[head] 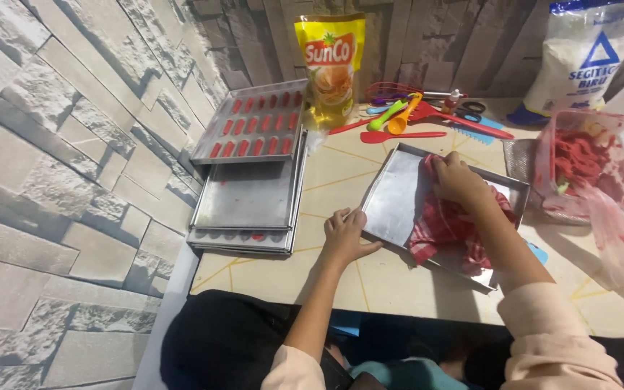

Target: Cleaning a metal baking tray by wiping it thoroughly with a red cloth

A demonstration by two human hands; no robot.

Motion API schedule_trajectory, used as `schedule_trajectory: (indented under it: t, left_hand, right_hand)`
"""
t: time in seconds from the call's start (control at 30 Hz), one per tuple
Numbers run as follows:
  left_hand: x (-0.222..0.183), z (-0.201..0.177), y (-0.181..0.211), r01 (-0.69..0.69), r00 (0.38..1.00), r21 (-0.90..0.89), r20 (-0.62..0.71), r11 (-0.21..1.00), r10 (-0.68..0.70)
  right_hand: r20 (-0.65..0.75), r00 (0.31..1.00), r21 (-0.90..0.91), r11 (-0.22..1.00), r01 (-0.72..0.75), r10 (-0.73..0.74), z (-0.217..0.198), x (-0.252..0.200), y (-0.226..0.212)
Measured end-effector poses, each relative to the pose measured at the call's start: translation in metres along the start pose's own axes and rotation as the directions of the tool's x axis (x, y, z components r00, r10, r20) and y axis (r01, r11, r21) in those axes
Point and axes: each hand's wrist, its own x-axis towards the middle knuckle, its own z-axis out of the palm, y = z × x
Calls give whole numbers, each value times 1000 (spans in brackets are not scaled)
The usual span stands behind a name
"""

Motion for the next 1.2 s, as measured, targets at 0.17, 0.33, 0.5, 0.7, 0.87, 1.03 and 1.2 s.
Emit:
schedule_trajectory:
  t: [0.17,0.33,0.5,0.7,0.87,1.03,1.2]
  left_hand:
    - [5,12,-4,-3,1000,-22,-12,1000,3]
    - [5,14,-4,6,1000,-26,-17,1000,-6]
    - [7,17,-8,-2,1000,-30,2,1000,2]
    - [1,11,-7,-19,1000,-16,-7,1000,19]
    - [0,6,-2,-19,1000,-26,-22,999,18]
    - [1,3,-2,-5,1000,-11,21,1000,5]
    - [0,0,-1,-4,1000,-28,7,1000,4]
  right_hand:
    - [80,992,52,994,-97,93,-34,4,-31]
    - [140,988,164,986,33,-57,-55,-32,-81]
    - [191,902,443,854,274,-388,-70,-93,-110]
    - [315,891,429,887,173,-326,-131,-130,-88]
    - [220,975,223,971,-84,34,-60,-111,12]
    - [102,987,123,983,-136,124,3,-51,47]
    - [115,987,53,992,-118,111,-3,-14,33]
